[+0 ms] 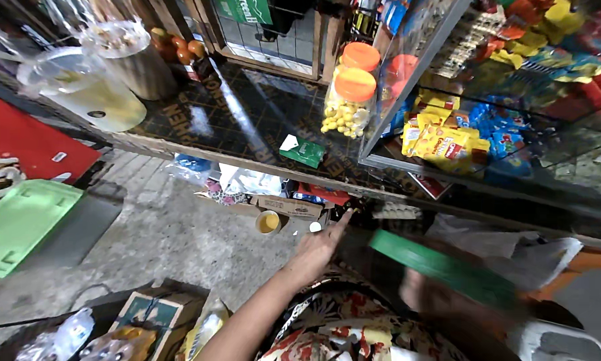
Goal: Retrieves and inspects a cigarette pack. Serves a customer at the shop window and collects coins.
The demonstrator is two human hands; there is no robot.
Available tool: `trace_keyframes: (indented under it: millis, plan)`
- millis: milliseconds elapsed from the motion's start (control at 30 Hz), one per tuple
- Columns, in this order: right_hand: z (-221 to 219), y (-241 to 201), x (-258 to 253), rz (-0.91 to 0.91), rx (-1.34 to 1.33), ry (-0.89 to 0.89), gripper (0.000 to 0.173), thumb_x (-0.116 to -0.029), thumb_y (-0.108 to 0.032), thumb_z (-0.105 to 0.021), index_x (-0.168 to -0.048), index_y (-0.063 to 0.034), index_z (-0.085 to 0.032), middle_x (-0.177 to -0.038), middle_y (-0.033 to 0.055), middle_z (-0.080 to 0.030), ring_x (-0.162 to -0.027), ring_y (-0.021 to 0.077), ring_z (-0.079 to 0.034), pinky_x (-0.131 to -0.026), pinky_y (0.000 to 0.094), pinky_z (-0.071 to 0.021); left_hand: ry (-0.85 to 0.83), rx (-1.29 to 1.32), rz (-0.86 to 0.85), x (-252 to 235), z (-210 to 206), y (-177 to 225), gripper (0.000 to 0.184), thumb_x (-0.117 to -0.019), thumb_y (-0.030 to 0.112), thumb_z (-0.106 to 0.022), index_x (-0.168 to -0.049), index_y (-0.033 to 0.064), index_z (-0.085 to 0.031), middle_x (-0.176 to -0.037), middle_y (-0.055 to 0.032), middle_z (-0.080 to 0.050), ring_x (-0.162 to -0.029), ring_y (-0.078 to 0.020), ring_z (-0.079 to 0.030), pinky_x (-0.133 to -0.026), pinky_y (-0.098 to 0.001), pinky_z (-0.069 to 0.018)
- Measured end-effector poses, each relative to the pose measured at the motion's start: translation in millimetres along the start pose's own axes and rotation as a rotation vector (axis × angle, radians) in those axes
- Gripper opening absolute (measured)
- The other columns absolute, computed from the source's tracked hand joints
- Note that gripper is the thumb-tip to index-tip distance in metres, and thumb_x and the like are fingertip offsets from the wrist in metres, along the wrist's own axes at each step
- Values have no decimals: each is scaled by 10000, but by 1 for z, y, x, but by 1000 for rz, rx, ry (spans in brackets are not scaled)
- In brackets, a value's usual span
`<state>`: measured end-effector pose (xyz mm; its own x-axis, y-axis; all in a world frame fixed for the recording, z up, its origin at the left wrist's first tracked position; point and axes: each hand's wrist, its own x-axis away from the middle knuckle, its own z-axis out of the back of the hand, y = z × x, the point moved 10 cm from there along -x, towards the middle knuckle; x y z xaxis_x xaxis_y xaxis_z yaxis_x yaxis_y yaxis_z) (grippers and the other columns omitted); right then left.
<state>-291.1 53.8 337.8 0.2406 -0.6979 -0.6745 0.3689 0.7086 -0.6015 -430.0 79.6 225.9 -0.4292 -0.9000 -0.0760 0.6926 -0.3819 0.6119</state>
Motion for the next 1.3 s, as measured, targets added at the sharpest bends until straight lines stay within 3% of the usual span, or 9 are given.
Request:
trace_keyframes:
  millis: [67, 200, 300, 433, 600, 700, 800, 1200, 1300]
  plan:
    - [-35, 44, 12, -124, -148, 17, 521, -973, -165, -683, -1424, -56, -444, -1285, 15, -655, -1123, 21, -651, -940, 214, -559, 42, -41, 1, -4, 4, 0, 303, -923, 28, -625, -1206, -80, -623, -1004, -252, -706, -783, -418, -722, -659, -566, -571]
    - [-31, 101, 22, -619, -658, 177, 867, -913, -48, -683, -1531, -55, -75, -1265, 37, -622, -1040, 131, -707, -860, 320, -630, 135, 122, -23, 1, 10, -8, 546, -893, -31, -594, -1434, -35, -527, -1033, -215, -670, -756, -323, -680, -668, -473, -581]
    - [-45, 122, 44, -951, -1002, 273, 702, -955, -16, -582, -1509, -141, -170, -1186, 84, -632, -922, 201, -731, -762, 367, -643, 415, 387, -220, 8, 28, 5, 453, -869, 87, -605, -1306, -31, -605, -992, -164, -596, -814, -145, -589, -737, -234, -520]
    - [-78, 124, 77, -1189, -1233, 258, 387, -1005, -90, -543, -1354, -81, -376, -1048, 80, -687, -859, 165, -722, -777, 315, -623, 548, 487, -288, 6, 29, 20, 354, -905, 213, -781, -1124, -17, -625, -1066, -148, -605, -965, -102, -639, -874, -194, -551]
    - [-68, 143, 98, -1066, -888, 156, 658, -910, -166, -688, -1422, 48, -335, -1202, 49, -616, -980, 86, -681, -853, 267, -599, 561, 424, -247, 5, 25, 24, 151, -915, 83, -718, -1004, -37, -694, -999, -154, -676, -956, -115, -668, -895, -178, -537]
    - [-57, 140, 88, -752, -654, 33, 1015, -882, -453, -747, -1500, 137, -199, -1474, 118, -469, -1223, 46, -588, -954, 216, -552, 513, 446, -231, 2, 17, 23, 120, -902, 61, -727, -977, -32, -717, -979, -147, -694, -942, -113, -677, -886, -177, -544]
    - [-57, 136, 84, -616, -629, -28, 1103, -873, -568, -716, -1500, 144, -154, -1509, 162, -444, -1266, 93, -580, -958, 239, -561, 488, 457, -230, -2, 11, 27, 117, -899, 63, -735, -957, -37, -718, -956, -146, -693, -922, -112, -680, -866, -172, -547]
    - [-24, 152, 98, -834, -467, 123, 932, -768, -265, -804, -1472, 103, -315, -1504, 176, -420, -1184, 75, -599, -845, 226, -579, 418, 620, -188, -10, -2, 32, 121, -865, 71, -771, -925, -5, -698, -951, -84, -693, -889, -58, -685, -809, -188, -588]
    - [-10, 163, 121, -836, -401, 189, 911, -778, -220, -822, -1472, 94, -323, -1503, 208, -428, -1095, 107, -663, -778, 267, -617, 377, 663, -165, -4, 0, 32, 133, -862, 121, -787, -967, 78, -716, -984, -6, -697, -872, -21, -688, -772, -189, -612]
